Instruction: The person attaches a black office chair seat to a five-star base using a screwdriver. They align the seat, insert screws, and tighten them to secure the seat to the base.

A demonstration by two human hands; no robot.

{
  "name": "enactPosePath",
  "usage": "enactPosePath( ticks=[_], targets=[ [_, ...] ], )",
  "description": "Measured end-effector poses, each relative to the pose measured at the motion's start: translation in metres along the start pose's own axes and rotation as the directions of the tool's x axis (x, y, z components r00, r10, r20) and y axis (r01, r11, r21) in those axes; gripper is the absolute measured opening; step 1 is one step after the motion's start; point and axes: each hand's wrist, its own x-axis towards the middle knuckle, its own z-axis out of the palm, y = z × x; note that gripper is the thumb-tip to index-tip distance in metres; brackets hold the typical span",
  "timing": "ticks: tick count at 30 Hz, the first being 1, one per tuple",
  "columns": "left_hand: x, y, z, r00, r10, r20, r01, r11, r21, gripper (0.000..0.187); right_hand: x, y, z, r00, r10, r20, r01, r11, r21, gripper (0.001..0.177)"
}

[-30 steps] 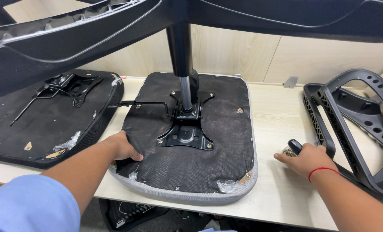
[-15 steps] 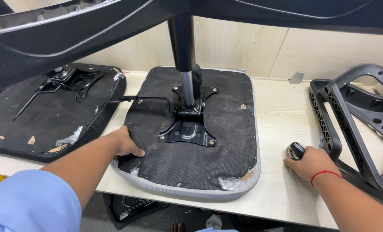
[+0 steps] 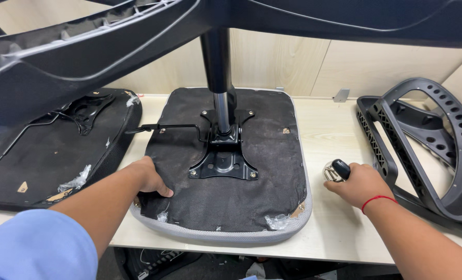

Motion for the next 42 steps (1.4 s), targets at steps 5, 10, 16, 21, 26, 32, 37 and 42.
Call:
enactPosePath(
  ticks=[5,10,16,21,26,32,37,42],
  targets=[
    [-0.012,-0.001,-0.010,0.999,0.049,0.024,-0.051,0.997,0.066,0.117,-0.029,-0.031,-0.008,1.000,0.023,-0.007,-0.022,0.995,0.094,0.049],
    [-0.030,-0.009,-0.017,0.996,0.084,0.042,-0.090,0.981,0.173,0.122,-0.062,-0.062,-0.008,0.997,0.036,-0.062,-0.029,0.993,0.113,0.050],
    [-0.039,-0.028,-0.023,0.972,0.222,0.081,-0.236,0.923,0.304,0.112,-0.096,-0.096,0.002,0.998,0.039,-0.041,-0.029,0.972,0.233,0.047],
    [-0.040,-0.050,-0.020,0.941,0.310,0.136,-0.339,0.875,0.347,0.110,-0.120,-0.132,0.014,0.998,-0.002,-0.063,0.015,0.976,0.217,0.048],
    [-0.035,-0.062,-0.021,0.916,0.358,0.181,-0.402,0.828,0.391,0.115,-0.141,-0.168,0.027,0.999,-0.011,-0.045,0.019,0.984,0.174,0.050],
    [-0.042,-0.066,-0.028,0.914,0.358,0.191,-0.405,0.839,0.364,0.107,-0.158,-0.207,0.030,0.997,-0.083,0.001,0.082,0.986,0.148,0.049],
    [-0.049,-0.071,-0.032,0.909,0.369,0.192,-0.414,0.849,0.328,0.088,-0.157,-0.230,0.026,0.982,-0.188,0.026,0.183,0.972,0.146,0.052],
    [-0.028,-0.079,-0.034,0.868,0.471,0.159,-0.495,0.789,0.365,0.068,-0.152,-0.247,0.028,0.958,-0.287,0.025,0.284,0.955,0.085,0.055]
  ],
)
